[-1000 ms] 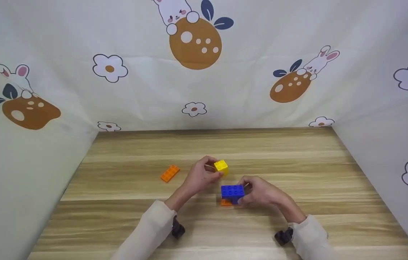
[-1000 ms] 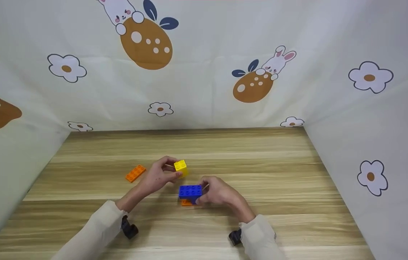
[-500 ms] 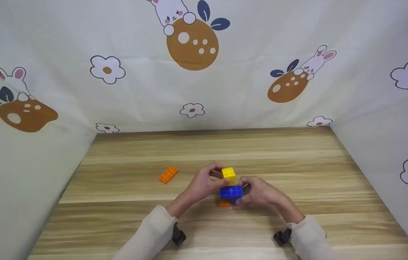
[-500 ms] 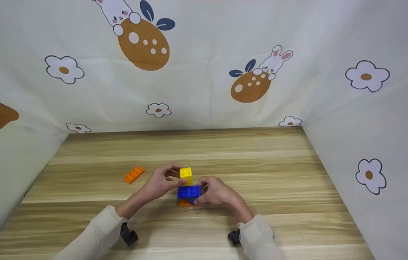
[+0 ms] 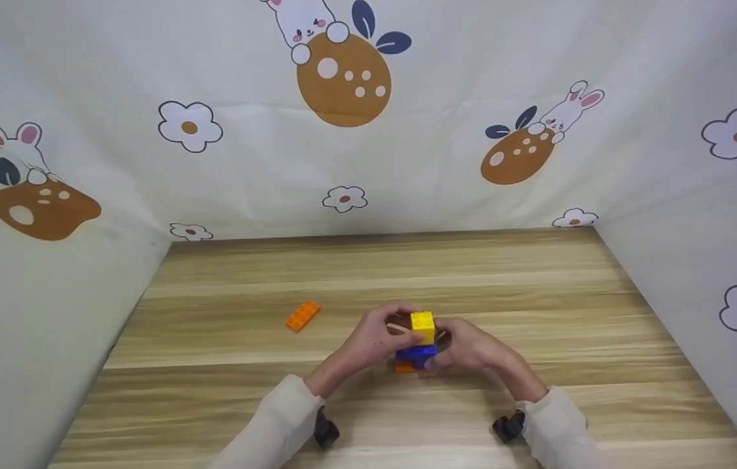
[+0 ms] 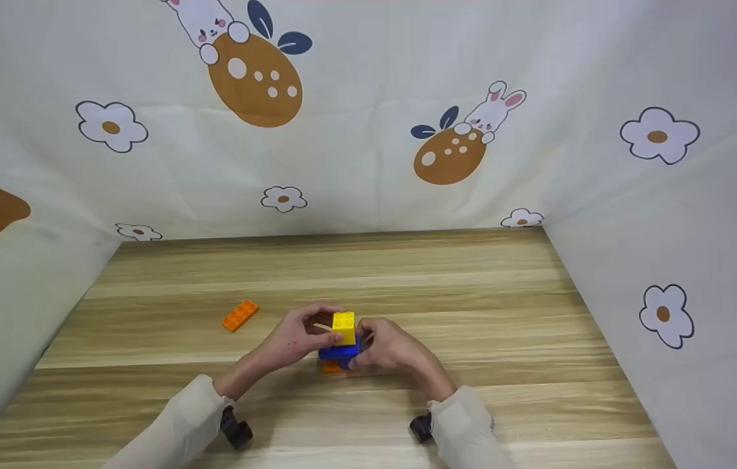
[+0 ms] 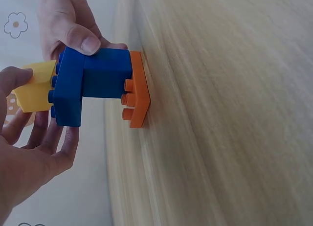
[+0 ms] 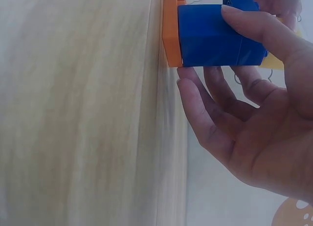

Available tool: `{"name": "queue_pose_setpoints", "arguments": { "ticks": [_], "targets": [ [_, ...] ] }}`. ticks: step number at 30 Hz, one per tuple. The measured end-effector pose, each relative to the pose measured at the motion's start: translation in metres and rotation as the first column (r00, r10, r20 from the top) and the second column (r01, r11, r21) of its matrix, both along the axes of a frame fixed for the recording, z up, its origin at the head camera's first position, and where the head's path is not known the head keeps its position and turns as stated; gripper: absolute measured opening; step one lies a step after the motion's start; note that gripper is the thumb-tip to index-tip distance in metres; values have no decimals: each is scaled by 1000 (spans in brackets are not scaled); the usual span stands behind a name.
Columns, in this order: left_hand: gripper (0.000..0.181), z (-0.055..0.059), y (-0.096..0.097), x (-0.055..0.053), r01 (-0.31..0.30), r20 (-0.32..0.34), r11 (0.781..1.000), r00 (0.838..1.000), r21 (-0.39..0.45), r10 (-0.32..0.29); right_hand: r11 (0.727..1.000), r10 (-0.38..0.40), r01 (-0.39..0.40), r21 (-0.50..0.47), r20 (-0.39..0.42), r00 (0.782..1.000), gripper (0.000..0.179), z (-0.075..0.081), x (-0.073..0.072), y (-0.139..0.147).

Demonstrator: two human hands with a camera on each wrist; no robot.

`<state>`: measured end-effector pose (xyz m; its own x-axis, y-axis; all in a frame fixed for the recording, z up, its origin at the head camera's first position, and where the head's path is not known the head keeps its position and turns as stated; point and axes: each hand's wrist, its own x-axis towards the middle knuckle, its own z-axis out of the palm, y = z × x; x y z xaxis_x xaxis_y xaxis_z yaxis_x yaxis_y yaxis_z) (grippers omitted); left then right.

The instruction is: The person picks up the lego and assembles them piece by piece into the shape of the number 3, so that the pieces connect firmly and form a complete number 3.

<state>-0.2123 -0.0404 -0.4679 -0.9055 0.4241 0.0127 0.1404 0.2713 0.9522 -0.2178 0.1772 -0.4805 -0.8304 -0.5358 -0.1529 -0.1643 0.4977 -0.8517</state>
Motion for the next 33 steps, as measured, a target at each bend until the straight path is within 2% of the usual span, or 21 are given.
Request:
{"name": "queue_pose_setpoints", "arguments": {
  "ticks": [7,17,21,28,33],
  "targets": [
    [39,-3,1,1,33,-10,999,999,10,-33,1000,5,-4,11,-15,1000,51,1,-1,1],
    [38,0,1,2,63,12,997,998,-37,-63,999,-19,18,39,4,1000,54,1,0,0],
    [38,0,0,2,67,6,997,998,-31,-67,999,-14,14,33,8,1000,54,2,0,0],
    [37,-3,-1,1,54,42,998,998,-38,-53,1000,-6,6,23,17,1000,54,2,-1,1],
    [36,-4,1,-2,46,35,998,998,-35,-44,1000,-12,12,20,0,1000,52,1,-1,0]
  ]
}}
